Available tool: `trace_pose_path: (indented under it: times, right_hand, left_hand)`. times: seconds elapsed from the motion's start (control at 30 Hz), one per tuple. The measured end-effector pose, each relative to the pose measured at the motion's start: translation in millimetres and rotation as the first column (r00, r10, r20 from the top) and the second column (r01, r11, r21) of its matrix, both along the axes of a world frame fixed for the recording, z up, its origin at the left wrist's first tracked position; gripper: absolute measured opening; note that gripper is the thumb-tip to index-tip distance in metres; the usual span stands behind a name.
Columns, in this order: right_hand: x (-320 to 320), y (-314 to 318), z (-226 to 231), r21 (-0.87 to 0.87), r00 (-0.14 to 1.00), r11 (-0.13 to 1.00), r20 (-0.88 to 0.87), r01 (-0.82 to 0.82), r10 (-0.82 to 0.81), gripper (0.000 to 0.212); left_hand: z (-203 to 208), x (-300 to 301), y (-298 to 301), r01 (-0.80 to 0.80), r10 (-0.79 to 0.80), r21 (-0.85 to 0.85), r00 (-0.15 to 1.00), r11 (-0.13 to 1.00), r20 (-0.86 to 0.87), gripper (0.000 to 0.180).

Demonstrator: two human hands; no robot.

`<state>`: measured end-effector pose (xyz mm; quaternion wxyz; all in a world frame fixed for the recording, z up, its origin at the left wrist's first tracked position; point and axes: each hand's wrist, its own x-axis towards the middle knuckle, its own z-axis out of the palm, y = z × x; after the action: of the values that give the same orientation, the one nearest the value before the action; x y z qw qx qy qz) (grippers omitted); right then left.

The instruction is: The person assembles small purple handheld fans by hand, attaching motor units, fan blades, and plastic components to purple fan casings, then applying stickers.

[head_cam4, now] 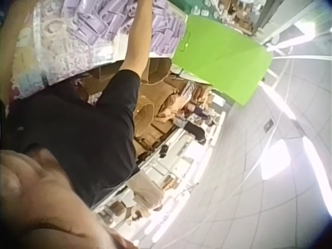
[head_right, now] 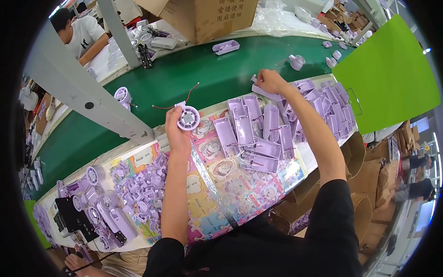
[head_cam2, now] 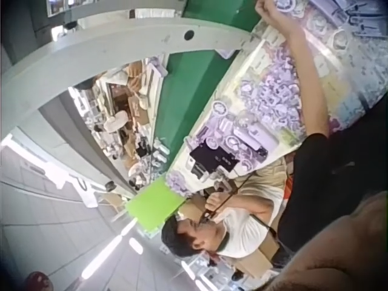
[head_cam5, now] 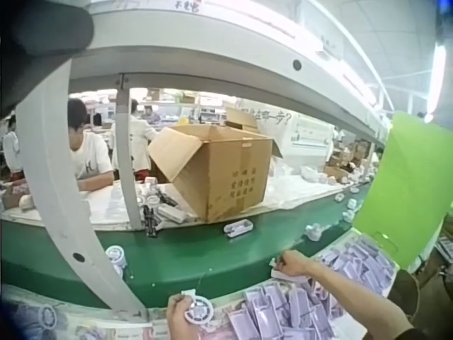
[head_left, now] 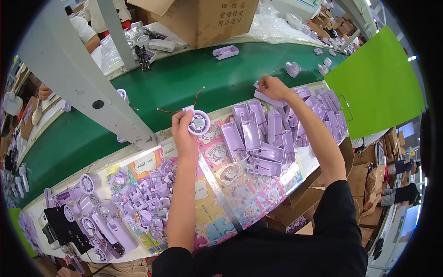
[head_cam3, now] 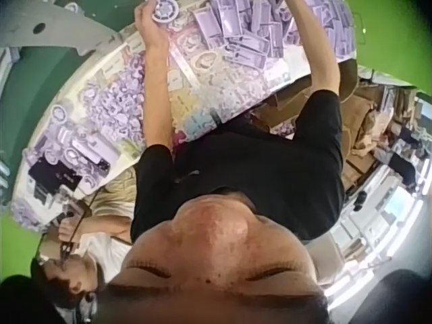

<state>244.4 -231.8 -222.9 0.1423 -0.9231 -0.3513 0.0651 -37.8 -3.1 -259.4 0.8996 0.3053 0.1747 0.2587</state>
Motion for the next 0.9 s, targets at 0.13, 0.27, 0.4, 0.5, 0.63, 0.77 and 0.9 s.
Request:
trace_pose_path:
  times: [0.13,0.27,0.4,0.5,0.63,0.77,0.9]
  right_hand:
    - [-14.2,-4.5,11.4,0.105,0.993,0.994,-0.113,-0.023,0.035,0.02]
    - [-21.3,-12.8,15.9,0.225,0.972,0.973,-0.21,-0.059,0.107,0.019]
    - [-11.5,-27.1,17.3,0.167,0.976,0.982,-0.181,-0.089,0.12,0.02]
    - [-6.2,-28.8,14.9,0.175,0.933,0.984,-0.351,-0.009,0.071,0.019]
    - [-16.6,-12.8,12.5,0.129,0.991,0.992,-0.134,0.011,0.006,0.014]
    - [-19.8,-3.7,13.9,0.162,0.999,0.986,-0.034,-0.036,0.042,0.015]
    - [-15.4,-2.3,23.8,0.177,0.999,0.984,0.053,-0.019,0.01,0.013]
  left_hand:
    - [-5.6,1.9,1.5,-0.001,0.001,0.012,1.0,1.0,-0.012,0.019]
    - [-9.4,4.6,2.7,0.001,-0.001,0.007,1.0,1.0,-0.008,0.019]
    - [-4.7,2.8,0.2,0.0,0.0,-0.006,1.0,1.0,-0.015,0.02]
    - [-2.9,1.7,-1.0,-0.008,0.008,0.006,1.0,1.0,-0.021,0.02]
    - [-6.8,1.9,1.5,-0.001,0.001,0.015,1.0,1.0,-0.031,0.022]
    - [-11.6,3.3,3.0,0.008,-0.008,0.003,1.0,1.0,-0.023,0.024]
    - [-6.9,4.9,1.6,0.006,-0.006,0.006,1.0,1.0,-0.027,0.024]
